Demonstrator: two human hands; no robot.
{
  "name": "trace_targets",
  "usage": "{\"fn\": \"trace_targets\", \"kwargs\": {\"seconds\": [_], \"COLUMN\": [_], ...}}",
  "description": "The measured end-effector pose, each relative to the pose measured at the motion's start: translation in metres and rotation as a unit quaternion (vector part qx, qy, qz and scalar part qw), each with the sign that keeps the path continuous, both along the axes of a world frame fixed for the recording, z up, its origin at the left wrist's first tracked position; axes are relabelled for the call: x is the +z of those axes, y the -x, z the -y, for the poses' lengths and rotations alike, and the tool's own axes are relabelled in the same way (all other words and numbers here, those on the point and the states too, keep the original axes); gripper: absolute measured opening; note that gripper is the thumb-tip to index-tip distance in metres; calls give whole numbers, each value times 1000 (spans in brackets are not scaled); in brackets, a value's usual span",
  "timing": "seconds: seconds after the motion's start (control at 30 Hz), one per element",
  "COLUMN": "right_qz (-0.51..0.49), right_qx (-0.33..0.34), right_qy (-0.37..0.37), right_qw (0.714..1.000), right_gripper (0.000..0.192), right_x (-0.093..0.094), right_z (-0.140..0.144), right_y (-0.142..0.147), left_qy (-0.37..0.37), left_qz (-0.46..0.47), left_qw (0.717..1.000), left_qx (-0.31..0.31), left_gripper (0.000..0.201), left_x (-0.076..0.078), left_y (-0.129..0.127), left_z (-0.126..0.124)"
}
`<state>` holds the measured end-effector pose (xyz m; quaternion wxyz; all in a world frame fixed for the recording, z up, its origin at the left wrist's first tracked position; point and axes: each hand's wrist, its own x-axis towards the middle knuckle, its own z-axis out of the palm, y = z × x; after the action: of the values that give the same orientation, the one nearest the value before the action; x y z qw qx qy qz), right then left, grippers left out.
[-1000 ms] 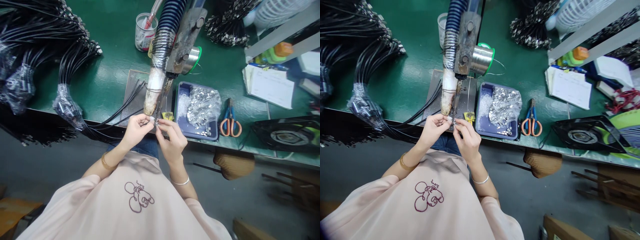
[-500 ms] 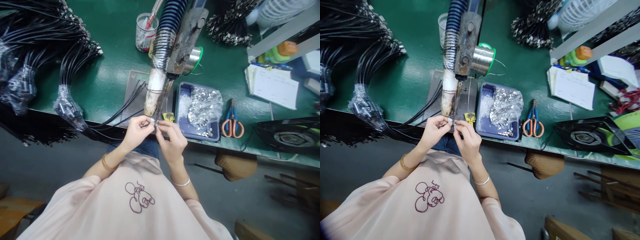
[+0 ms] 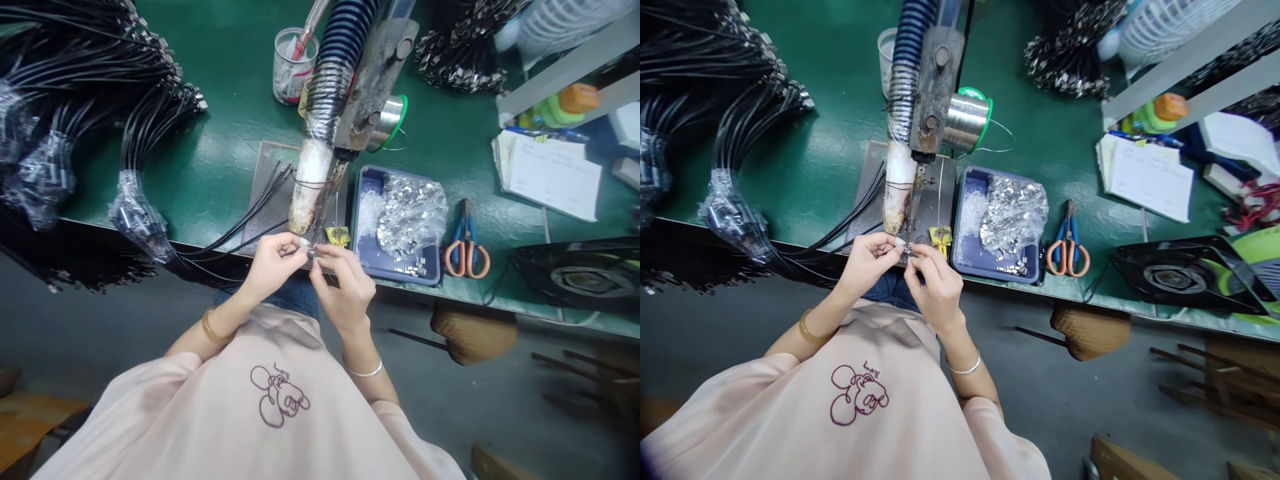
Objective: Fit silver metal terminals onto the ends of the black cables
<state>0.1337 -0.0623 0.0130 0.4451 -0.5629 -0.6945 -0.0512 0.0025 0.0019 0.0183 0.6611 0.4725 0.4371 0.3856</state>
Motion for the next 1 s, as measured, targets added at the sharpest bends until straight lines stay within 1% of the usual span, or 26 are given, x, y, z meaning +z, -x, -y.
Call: {"fn": "trace_targets", "kwargs": {"seconds": [0.1,0.27,0.37,0.5,0.57,0.63,0.67,0.73,0.83,0.9,1.0], "right_qz": [6,-15,-59,-133,-143,-109,-84,-49,-55,-46,2], "right_qx": [3,-6,-8,-3,14,43,53,56,16,-5,-7], "right_qy": [5,7,46,94,91,63,46,31,36,15,-24], "right_qw": [1000,1000,997,987,985,991,994,997,998,999,1000], "right_gripper": [17,15,11,9,11,12,12,12,10,11,16], "right_x": [-2,-3,-2,0,0,-1,-2,-2,-2,-1,-3], "right_z": [1,0,1,3,3,3,3,3,3,4,5], "right_y": [-1,-2,-3,-7,-9,-10,-11,-10,-7,-5,-3], "left_qy": [10,-17,-37,-53,-42,-20,-10,-1,-14,-29,-39], "left_qz": [5,0,-8,-8,19,48,56,54,37,36,35], "left_qw": [1000,1000,999,998,996,993,991,993,997,998,999], "left_qx": [-4,-14,-34,-39,-70,-109,-118,-109,-60,-32,-14], "left_gripper": [15,15,15,14,17,25,27,27,25,23,20], "left_x": [-2,-6,-7,-5,-4,-3,-3,-4,-7,-9,-10], "left_y": [0,1,1,5,8,11,11,11,8,6,3], "left_z": [-1,2,7,13,14,14,14,14,16,16,14]}}
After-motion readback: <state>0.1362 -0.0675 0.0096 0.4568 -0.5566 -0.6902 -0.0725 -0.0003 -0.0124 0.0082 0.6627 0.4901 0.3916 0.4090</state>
